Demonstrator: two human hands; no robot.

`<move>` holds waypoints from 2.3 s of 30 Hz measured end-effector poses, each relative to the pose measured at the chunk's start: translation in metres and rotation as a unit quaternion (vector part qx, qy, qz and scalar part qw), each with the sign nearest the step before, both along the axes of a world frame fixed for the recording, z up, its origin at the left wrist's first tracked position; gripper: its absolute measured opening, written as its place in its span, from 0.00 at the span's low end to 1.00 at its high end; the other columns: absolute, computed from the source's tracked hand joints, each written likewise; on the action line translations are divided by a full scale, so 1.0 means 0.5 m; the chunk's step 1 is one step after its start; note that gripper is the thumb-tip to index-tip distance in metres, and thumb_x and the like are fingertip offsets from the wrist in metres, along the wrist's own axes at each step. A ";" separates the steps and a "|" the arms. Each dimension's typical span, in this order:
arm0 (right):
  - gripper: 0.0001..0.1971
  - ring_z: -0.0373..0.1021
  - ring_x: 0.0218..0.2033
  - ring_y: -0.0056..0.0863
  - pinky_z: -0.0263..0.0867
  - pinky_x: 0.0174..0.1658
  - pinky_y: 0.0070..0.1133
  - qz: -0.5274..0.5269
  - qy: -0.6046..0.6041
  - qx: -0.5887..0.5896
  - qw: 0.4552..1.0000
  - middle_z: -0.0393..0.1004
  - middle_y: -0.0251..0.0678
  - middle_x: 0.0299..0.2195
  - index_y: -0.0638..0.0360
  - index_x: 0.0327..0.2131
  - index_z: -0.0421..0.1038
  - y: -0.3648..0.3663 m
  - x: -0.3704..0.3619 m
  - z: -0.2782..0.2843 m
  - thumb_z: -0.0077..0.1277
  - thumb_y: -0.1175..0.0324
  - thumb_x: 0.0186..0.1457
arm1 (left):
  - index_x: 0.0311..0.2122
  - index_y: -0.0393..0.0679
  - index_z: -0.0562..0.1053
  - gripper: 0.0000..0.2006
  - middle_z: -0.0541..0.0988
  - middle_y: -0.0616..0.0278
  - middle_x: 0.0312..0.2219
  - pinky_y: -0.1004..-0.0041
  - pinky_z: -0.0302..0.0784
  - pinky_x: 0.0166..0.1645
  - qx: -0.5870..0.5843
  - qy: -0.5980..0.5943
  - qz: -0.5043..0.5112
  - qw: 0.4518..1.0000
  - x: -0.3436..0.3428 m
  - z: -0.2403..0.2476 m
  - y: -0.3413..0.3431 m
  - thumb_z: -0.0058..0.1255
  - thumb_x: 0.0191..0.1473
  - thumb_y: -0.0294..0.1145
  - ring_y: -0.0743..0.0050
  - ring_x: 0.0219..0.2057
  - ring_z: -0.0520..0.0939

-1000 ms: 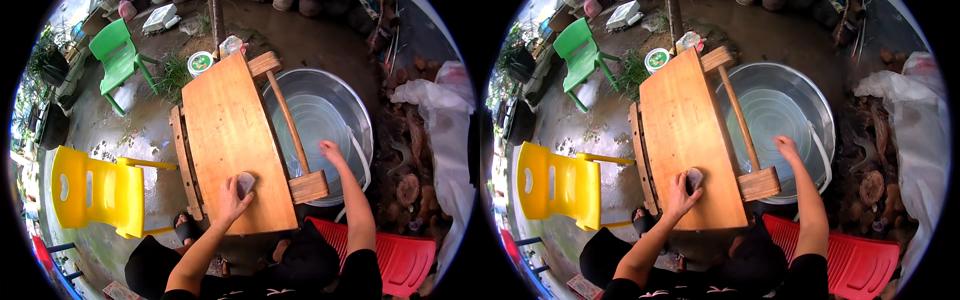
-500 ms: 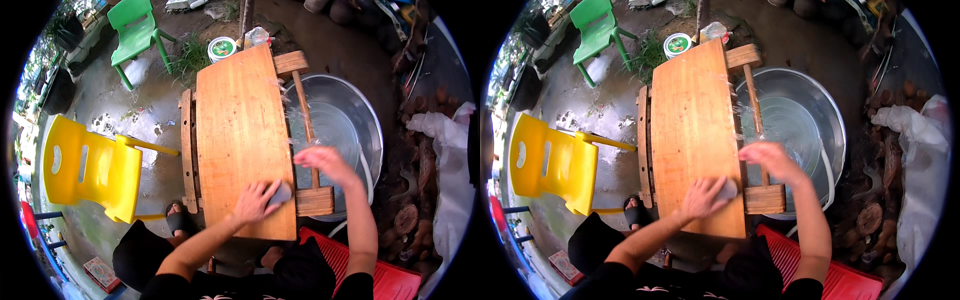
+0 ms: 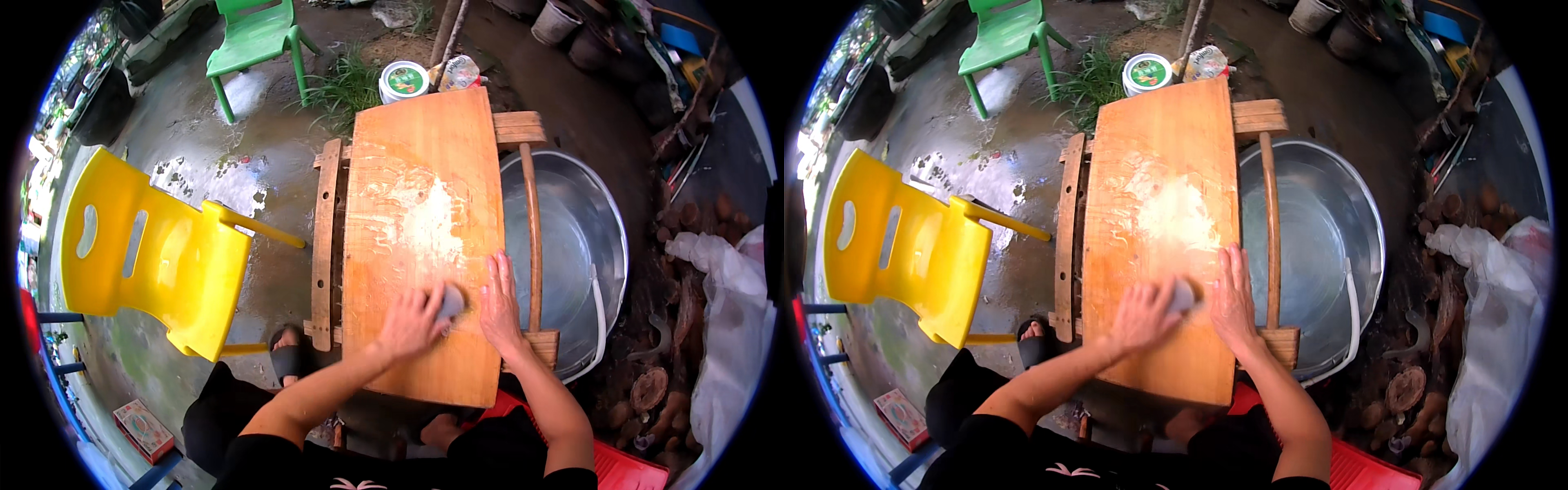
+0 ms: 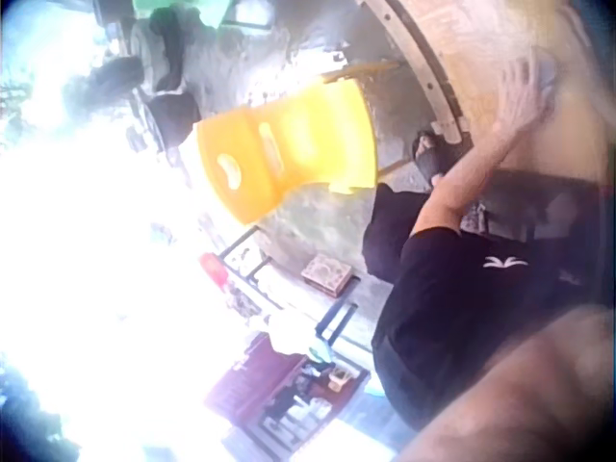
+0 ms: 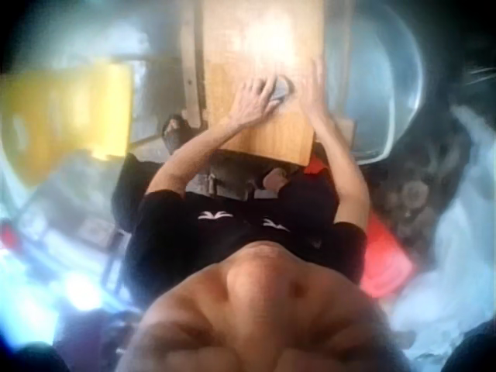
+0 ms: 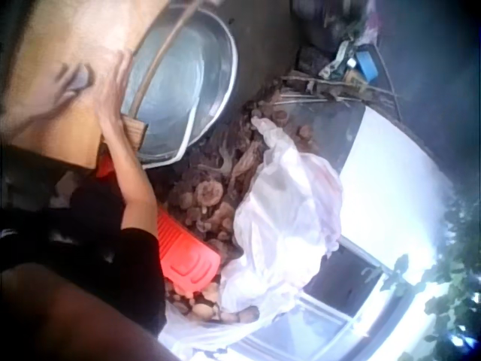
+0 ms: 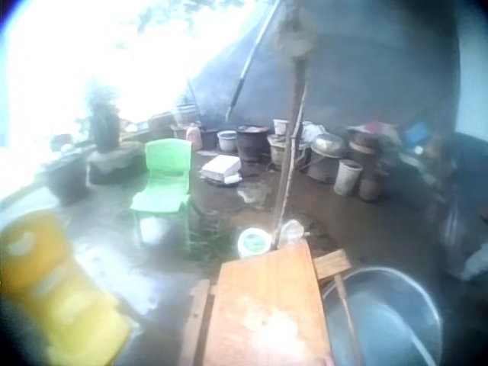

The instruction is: The person picks up a wooden bench and places it over a large metal basin, then uses a blue brush to scrub the underside and legs. The person then scrubs the top surface of the bench with a small brush and soapy water, wiping the surface by hand and rinsing it.

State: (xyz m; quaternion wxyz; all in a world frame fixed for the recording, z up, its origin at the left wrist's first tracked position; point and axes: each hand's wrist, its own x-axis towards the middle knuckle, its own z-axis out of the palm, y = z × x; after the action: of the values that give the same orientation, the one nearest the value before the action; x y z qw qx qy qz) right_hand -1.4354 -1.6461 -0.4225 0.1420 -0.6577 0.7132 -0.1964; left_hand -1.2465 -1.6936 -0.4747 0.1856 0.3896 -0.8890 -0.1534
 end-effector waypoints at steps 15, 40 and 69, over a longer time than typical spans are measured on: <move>0.32 0.43 0.64 0.50 0.43 0.62 0.45 -0.036 0.113 0.039 0.992 0.44 0.53 0.63 0.68 0.61 0.46 -0.019 0.026 0.024 0.44 0.65 0.57 | 0.48 0.52 0.63 0.15 0.71 0.36 0.36 0.48 0.72 0.37 0.062 0.120 -0.026 0.991 -0.135 0.084 -0.160 0.41 0.56 0.38 0.37 0.32 0.75; 0.36 0.38 0.64 0.58 0.41 0.63 0.42 -0.015 0.084 0.043 0.995 0.41 0.59 0.63 0.69 0.61 0.46 -0.072 0.046 0.013 0.48 0.62 0.53 | 0.61 0.55 0.54 0.26 0.70 0.40 0.40 0.53 0.73 0.41 0.113 0.002 0.433 0.895 0.061 -0.139 -0.555 0.38 0.59 0.47 0.42 0.38 0.76; 0.36 0.38 0.64 0.59 0.40 0.63 0.45 -0.017 0.129 0.076 0.989 0.42 0.62 0.62 0.73 0.60 0.47 -0.063 0.049 0.022 0.46 0.61 0.53 | 0.44 0.50 0.68 0.12 0.74 0.38 0.27 0.49 0.73 0.36 0.108 0.195 0.001 0.975 -0.161 0.080 -0.361 0.41 0.55 0.37 0.40 0.29 0.77</move>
State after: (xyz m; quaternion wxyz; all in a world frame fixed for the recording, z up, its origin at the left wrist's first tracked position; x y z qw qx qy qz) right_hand -1.4111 -1.6775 -0.4113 0.0950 -0.6530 0.7491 -0.0580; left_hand -1.3270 -1.8740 -0.4346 0.3127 0.3703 -0.8136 -0.3212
